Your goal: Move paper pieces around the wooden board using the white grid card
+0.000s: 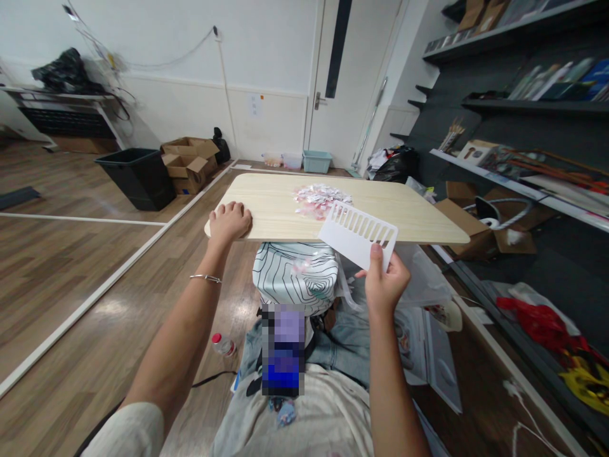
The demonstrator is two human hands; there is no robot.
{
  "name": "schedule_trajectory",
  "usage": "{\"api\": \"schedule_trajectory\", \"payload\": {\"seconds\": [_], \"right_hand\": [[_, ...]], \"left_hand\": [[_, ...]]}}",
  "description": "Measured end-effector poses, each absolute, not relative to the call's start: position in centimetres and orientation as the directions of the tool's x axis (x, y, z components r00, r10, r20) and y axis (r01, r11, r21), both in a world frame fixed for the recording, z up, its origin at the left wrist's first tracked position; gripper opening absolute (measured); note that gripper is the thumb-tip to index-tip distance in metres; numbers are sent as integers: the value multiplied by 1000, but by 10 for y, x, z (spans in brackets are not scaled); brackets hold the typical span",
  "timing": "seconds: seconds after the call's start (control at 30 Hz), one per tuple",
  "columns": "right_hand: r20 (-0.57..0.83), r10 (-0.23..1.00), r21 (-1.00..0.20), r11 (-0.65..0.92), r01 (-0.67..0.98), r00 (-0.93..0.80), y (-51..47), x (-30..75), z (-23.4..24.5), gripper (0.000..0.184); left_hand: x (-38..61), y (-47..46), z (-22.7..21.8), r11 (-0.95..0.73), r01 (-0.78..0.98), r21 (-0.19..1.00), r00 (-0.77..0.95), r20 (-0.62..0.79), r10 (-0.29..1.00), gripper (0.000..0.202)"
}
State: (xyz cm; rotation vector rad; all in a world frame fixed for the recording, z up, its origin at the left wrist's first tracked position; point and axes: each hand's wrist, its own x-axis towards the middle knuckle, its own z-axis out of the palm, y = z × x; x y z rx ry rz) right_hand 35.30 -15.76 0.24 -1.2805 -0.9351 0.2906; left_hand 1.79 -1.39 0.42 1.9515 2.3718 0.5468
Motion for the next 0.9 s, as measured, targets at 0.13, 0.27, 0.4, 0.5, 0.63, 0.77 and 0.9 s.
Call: {"api": "schedule_trajectory", "payload": {"seconds": [0.13,0.27,0.4,0.5,0.63,0.77,0.9], "right_hand": [[431,666,-902,313,296,609,-157,353,3,74],[440,661,-898,308,315,607,-157,355,1,75],[447,652,-894,313,320,612,-157,356,0,77],[454,638,-891,326,315,622,-156,358,-1,77],[457,615,-889,336,311,642,-155,358,-2,76],[451,608,-892,338,301,653,-153,356,-5,76],[449,633,-894,320,315,630,-152,355,-8,79]], "left_hand": [[19,-15,5,159,945,287,-223,204,953,61],[18,-14,4,157,944,290,-223,210,952,62],[17,-13,3,143,947,287,-211,221,952,60],[16,-12,1,137,949,283,-205,227,952,59],[17,-12,1,134,951,280,-202,233,951,59],[18,-13,2,143,951,275,-208,225,952,60],[18,-13,3,147,951,272,-211,221,952,61]]}}
